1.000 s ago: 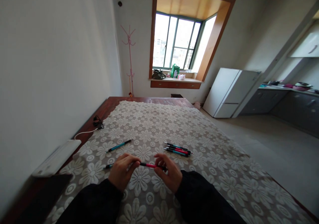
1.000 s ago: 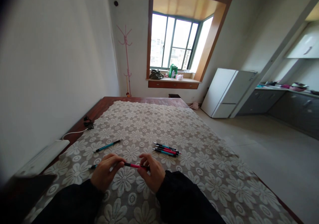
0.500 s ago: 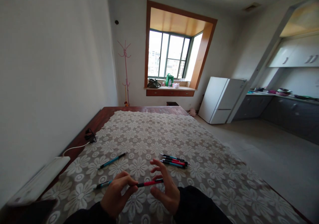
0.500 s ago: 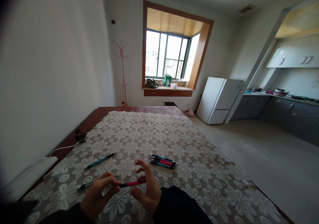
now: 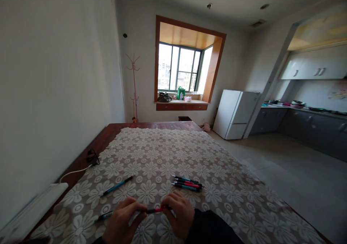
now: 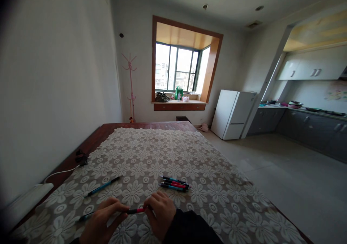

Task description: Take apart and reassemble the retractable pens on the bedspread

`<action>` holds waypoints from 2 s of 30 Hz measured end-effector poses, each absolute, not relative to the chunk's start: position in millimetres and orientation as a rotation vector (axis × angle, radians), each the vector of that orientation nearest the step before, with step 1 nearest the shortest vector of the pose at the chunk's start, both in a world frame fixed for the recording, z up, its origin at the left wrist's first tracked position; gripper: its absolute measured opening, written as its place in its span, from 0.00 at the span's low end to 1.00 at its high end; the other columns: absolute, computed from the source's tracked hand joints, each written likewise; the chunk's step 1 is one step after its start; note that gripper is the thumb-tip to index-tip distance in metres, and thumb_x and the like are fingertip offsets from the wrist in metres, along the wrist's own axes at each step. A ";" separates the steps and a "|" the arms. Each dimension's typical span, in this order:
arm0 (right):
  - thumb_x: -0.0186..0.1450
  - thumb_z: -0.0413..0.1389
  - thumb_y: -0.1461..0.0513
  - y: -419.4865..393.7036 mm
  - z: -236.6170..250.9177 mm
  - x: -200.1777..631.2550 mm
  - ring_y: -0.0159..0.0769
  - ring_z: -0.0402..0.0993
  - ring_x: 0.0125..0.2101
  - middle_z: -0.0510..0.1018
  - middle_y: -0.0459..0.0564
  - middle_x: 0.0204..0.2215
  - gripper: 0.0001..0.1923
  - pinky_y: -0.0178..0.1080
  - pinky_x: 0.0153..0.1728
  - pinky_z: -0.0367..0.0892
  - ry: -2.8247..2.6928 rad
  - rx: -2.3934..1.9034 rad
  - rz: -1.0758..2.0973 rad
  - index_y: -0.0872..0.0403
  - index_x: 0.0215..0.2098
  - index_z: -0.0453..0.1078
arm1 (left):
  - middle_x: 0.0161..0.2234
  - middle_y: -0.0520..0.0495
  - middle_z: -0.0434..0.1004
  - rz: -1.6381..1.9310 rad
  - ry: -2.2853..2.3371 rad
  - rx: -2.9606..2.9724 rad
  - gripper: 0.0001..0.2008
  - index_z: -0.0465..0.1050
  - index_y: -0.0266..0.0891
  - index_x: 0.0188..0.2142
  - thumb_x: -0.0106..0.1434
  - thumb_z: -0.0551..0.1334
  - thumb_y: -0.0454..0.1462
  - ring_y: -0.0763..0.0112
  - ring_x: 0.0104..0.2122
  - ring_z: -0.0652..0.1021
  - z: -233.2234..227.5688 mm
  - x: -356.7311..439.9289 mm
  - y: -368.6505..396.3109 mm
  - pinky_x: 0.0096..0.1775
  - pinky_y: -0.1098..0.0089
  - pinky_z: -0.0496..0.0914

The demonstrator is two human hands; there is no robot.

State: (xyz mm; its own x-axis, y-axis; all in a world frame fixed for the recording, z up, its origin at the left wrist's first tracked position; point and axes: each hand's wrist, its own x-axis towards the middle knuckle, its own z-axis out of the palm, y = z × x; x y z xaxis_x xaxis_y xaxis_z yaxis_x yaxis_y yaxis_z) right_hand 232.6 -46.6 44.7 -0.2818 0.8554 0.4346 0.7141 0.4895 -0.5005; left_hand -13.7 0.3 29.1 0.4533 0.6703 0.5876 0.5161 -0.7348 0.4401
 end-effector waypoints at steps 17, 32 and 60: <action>0.66 0.56 0.66 -30.9 63.9 304.6 0.44 0.71 0.44 0.77 0.51 0.41 0.05 0.40 0.42 0.60 -2.046 -2.047 0.059 0.53 0.39 0.73 | 0.46 0.45 0.79 0.683 1.653 2.408 0.23 0.75 0.43 0.45 0.53 0.54 0.25 0.56 0.49 0.74 51.5 -22.1 -0.6 0.49 0.57 0.63; 0.63 0.58 0.64 -37.1 61.6 282.5 0.42 0.71 0.41 0.75 0.51 0.38 0.08 0.43 0.44 0.64 -1.995 -1.548 0.112 0.51 0.42 0.70 | 0.42 0.44 0.78 1.145 1.011 1.849 0.15 0.76 0.43 0.50 0.66 0.60 0.41 0.65 0.38 0.78 56.3 -13.8 -2.4 0.38 0.65 0.75; 0.77 0.32 0.48 -51.8 47.6 247.8 0.35 0.65 0.25 0.67 0.47 0.22 0.28 0.39 0.29 0.55 -2.133 -1.345 0.409 0.51 0.26 0.58 | 0.31 0.47 0.82 0.882 1.205 2.436 0.12 0.80 0.44 0.37 0.68 0.59 0.44 0.64 0.33 0.78 54.9 -9.0 -17.9 0.37 0.67 0.71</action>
